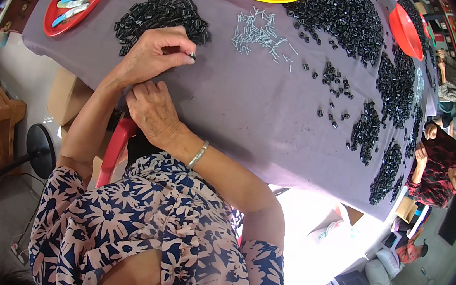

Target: Manually assembling small plastic and metal components at a workstation.

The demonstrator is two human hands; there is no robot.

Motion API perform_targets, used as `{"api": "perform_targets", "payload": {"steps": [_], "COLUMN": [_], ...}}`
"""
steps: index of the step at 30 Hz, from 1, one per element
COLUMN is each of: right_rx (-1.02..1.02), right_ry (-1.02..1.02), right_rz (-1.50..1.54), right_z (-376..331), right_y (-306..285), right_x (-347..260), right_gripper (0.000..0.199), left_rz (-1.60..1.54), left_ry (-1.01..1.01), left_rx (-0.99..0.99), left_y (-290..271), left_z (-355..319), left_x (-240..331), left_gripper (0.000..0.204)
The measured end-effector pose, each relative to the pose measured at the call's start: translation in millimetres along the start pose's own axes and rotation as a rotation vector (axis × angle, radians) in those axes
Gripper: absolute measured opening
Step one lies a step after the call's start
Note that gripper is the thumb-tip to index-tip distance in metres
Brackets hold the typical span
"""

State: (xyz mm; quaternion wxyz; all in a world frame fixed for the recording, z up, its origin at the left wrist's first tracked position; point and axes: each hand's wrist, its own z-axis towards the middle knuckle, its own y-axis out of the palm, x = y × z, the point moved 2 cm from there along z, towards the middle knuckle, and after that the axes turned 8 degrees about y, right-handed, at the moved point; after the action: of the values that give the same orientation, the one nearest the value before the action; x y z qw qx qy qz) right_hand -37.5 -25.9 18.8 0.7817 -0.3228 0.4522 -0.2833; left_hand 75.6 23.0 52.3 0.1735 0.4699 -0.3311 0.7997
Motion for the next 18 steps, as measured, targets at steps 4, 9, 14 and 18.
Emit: {"api": "perform_targets", "payload": {"steps": [4,9,14,18], "right_rx": [0.041,-0.233,-0.12,0.18], "right_ry": [-0.025,0.059,0.274,0.596], "right_rz": [0.026,0.259,0.385,0.054], "right_z": [-2.3,-20.4,-52.6,-60.4], "right_y": [3.8,-30.6,-105.4,-165.5], "right_x": [-1.5,-16.9,27.6,86.7], "right_gripper": [0.011,0.019,0.019,0.013], "left_rz": [-0.033,0.093,-0.059,0.071], "left_ry": [-0.034,-0.014,0.09,0.106], "left_rx": [-0.066,-0.133,-0.128,0.055], "left_y": [10.1,15.6,53.5,84.3], "left_z": [2.8,7.2,18.3,13.7], "left_x": [-1.0,14.1,9.9,0.2], "left_gripper": [0.011,0.011,0.011,0.014]}}
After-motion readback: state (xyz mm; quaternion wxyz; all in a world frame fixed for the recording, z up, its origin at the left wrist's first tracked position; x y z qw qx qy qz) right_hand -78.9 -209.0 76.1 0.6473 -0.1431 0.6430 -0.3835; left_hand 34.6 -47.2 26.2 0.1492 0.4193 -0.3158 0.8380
